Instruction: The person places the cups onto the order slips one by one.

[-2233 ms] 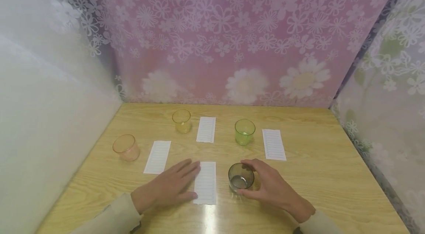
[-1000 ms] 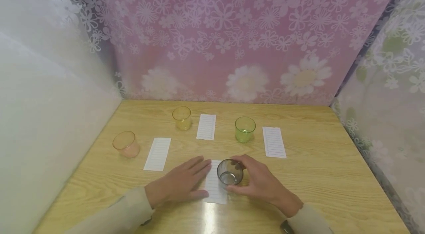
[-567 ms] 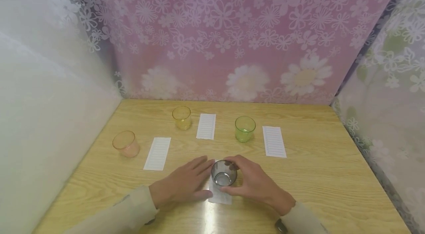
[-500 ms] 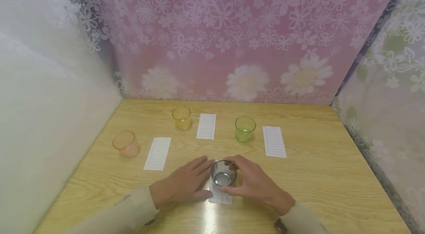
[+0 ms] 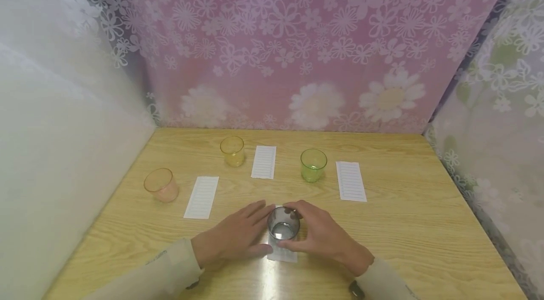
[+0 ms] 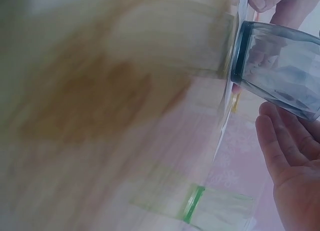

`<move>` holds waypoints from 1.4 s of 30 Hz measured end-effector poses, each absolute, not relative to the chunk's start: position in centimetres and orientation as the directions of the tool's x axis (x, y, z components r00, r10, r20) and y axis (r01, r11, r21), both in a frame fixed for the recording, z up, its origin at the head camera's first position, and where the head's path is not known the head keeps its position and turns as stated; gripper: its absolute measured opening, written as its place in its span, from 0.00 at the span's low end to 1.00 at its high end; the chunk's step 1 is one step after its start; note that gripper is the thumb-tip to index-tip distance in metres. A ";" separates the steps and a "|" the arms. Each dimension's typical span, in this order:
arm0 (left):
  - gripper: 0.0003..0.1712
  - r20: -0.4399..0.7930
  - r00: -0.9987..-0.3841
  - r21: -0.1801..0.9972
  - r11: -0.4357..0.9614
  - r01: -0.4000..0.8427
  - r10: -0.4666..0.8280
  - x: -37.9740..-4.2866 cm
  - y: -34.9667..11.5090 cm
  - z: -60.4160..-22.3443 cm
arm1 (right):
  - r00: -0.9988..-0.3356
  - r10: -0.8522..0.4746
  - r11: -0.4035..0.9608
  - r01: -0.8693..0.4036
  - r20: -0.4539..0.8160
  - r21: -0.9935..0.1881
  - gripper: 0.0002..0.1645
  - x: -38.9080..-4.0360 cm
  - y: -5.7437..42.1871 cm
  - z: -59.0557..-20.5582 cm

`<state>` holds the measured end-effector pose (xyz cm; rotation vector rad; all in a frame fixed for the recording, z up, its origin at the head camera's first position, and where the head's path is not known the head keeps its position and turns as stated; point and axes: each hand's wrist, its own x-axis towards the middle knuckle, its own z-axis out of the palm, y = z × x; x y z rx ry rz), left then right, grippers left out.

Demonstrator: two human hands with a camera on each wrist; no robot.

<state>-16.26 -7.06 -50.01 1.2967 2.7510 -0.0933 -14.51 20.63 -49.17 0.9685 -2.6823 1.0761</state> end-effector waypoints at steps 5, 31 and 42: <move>0.50 -0.100 -0.629 -0.027 0.630 0.776 0.771 -16.3 -7.1 -50.3 | -0.780 -0.534 0.543 -0.613 0.327 -0.574 0.48 -14.6 20.5 -49.3; 0.51 -0.079 -0.617 0.068 0.622 0.780 0.783 -17.3 -8.4 -49.4 | -0.795 -0.517 0.548 -0.593 0.318 -0.590 0.38 -15.8 21.7 -47.4; 0.49 -0.053 -0.598 -0.032 0.597 0.801 0.799 -19.3 -9.9 -47.6 | -0.793 -0.481 0.460 -0.592 0.375 -0.662 0.31 -18.5 21.4 -46.3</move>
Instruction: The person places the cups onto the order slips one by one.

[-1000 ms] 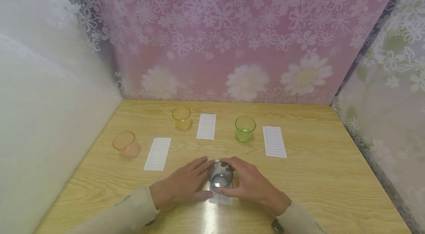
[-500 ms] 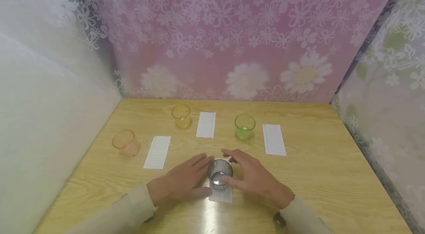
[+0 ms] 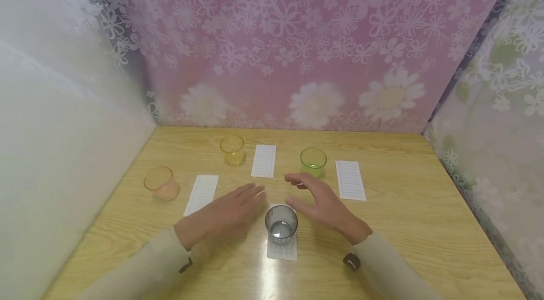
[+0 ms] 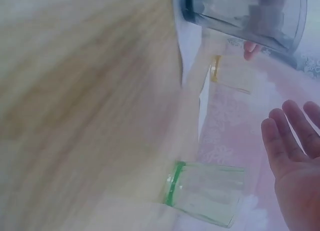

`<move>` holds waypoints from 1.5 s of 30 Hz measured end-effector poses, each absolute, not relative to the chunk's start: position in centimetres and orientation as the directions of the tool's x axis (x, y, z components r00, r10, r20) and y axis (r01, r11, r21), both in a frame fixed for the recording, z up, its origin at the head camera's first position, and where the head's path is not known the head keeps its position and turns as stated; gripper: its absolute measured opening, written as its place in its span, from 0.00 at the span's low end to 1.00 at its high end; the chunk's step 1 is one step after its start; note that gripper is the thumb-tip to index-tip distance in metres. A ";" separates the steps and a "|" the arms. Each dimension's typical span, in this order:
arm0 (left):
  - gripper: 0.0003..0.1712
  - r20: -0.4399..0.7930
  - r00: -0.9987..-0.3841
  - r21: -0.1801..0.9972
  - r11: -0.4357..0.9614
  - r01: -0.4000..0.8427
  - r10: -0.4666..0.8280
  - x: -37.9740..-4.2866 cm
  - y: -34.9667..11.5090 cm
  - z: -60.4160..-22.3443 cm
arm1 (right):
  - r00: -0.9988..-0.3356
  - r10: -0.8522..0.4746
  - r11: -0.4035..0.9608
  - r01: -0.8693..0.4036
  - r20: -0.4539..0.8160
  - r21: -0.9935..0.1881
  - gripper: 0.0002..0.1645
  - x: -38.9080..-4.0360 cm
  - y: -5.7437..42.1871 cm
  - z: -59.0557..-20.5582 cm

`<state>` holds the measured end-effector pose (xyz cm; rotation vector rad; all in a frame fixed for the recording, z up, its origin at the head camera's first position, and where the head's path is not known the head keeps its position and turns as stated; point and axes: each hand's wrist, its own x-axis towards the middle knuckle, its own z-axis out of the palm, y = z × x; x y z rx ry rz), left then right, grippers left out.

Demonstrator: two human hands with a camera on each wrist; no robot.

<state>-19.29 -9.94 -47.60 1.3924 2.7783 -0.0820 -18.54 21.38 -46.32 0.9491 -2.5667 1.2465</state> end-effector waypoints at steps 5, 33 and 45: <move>0.49 -0.002 -0.618 0.022 0.618 0.786 0.786 -20.6 -10.9 -46.2 | -0.808 -0.478 0.468 -0.567 0.345 -0.679 0.32 -19.7 20.6 -45.6; 0.42 0.267 -0.764 0.208 0.739 0.641 0.588 -26.5 -13.7 -43.2 | -0.863 -0.474 0.538 -0.443 0.178 -0.717 0.43 -25.5 18.0 -45.1; 0.45 0.220 -0.842 0.221 0.816 0.535 0.493 -28.2 -13.9 -42.7 | -0.875 -0.473 0.528 -0.377 0.106 -0.761 0.44 -27.2 17.6 -46.4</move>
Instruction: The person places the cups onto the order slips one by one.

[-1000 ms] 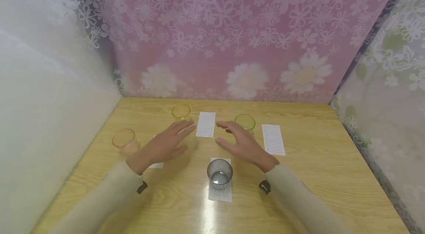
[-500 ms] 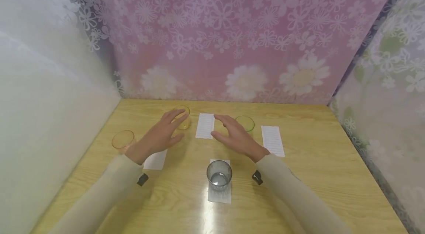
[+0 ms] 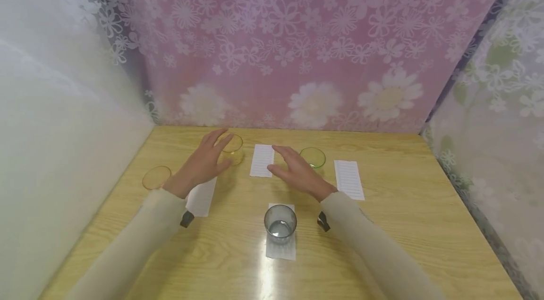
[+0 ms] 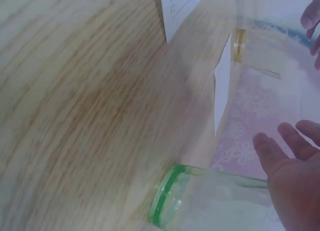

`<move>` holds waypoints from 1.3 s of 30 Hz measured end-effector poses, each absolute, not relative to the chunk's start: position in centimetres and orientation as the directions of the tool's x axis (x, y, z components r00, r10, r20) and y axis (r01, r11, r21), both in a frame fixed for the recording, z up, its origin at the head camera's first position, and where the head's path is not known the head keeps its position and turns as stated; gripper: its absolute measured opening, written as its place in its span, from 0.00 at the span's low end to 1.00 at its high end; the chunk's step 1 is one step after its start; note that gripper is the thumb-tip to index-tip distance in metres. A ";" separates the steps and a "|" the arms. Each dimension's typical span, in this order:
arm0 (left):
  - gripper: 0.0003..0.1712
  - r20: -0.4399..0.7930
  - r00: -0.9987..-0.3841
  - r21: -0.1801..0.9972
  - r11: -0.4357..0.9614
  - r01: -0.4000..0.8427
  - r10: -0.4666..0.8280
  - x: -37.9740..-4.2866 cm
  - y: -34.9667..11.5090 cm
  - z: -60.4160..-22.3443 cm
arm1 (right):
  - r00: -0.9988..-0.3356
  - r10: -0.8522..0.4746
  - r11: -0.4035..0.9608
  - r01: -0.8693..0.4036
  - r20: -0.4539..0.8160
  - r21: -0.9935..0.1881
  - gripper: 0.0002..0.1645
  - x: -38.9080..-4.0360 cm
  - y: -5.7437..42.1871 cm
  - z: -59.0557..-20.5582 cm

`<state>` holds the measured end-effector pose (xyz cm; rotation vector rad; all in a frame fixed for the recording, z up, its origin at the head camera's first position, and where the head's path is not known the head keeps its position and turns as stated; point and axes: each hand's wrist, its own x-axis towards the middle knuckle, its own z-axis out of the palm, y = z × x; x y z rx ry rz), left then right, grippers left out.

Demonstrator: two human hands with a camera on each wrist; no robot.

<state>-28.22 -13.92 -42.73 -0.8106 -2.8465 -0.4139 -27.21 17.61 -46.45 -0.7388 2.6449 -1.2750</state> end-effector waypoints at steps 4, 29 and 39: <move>0.46 0.201 -0.861 0.240 0.828 0.507 0.468 -28.8 -14.1 -42.8 | -0.873 -0.479 0.527 -0.372 0.094 -0.764 0.46 -27.8 17.3 -47.0; 0.53 0.067 -0.942 0.393 0.859 0.328 0.328 -31.0 -14.4 -44.2 | -0.861 -0.501 0.642 -0.441 0.092 -0.627 0.42 -29.7 16.5 -49.8; 0.53 0.056 -0.947 0.426 0.850 0.309 0.316 -31.7 -14.5 -44.7 | -0.864 -0.498 0.644 -0.427 0.076 -0.635 0.42 -30.4 16.3 -50.4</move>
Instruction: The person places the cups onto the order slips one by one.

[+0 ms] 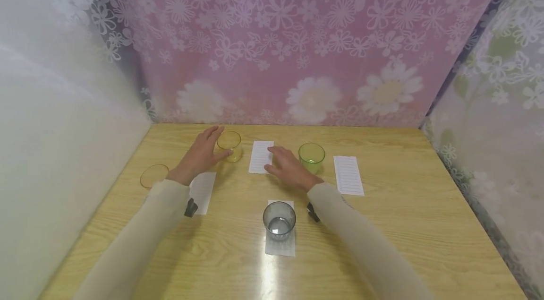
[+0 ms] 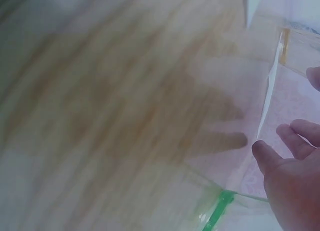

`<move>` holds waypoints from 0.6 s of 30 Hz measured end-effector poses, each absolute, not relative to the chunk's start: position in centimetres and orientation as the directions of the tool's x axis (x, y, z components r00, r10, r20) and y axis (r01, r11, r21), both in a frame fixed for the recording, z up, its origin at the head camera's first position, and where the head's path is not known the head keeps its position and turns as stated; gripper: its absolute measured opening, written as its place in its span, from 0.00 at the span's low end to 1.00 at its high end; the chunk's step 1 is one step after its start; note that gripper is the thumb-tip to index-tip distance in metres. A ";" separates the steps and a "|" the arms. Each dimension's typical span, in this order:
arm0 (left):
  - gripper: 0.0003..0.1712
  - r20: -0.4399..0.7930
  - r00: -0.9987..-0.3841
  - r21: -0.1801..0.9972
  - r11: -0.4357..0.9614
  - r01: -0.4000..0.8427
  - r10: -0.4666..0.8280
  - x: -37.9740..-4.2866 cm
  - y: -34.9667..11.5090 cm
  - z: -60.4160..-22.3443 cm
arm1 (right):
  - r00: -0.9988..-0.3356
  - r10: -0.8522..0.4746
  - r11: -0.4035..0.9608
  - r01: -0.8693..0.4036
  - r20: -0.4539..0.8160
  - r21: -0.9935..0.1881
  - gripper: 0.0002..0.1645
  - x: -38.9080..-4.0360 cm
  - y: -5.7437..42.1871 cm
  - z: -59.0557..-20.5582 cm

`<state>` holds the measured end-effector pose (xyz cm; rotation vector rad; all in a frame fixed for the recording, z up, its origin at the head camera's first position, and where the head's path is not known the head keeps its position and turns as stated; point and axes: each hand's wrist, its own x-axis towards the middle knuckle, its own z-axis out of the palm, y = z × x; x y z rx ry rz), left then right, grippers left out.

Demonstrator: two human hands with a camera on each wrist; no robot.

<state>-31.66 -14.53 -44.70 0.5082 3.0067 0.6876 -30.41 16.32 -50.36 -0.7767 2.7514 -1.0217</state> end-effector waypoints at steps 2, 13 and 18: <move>0.53 0.052 -0.947 0.429 0.850 0.307 0.316 -31.8 -14.5 -44.7 | -0.861 -0.503 0.645 -0.429 0.071 -0.632 0.43 -30.5 16.2 -50.5; 0.52 0.032 -0.952 0.483 0.829 0.282 0.305 -32.1 -14.4 -44.8 | -0.857 -0.510 0.676 -0.450 0.071 -0.584 0.44 -31.2 15.8 -50.1; 0.52 0.004 -0.957 0.488 0.835 0.254 0.289 -32.3 -14.6 -45.0 | -0.856 -0.514 0.688 -0.453 0.059 -0.567 0.44 -31.5 15.7 -50.2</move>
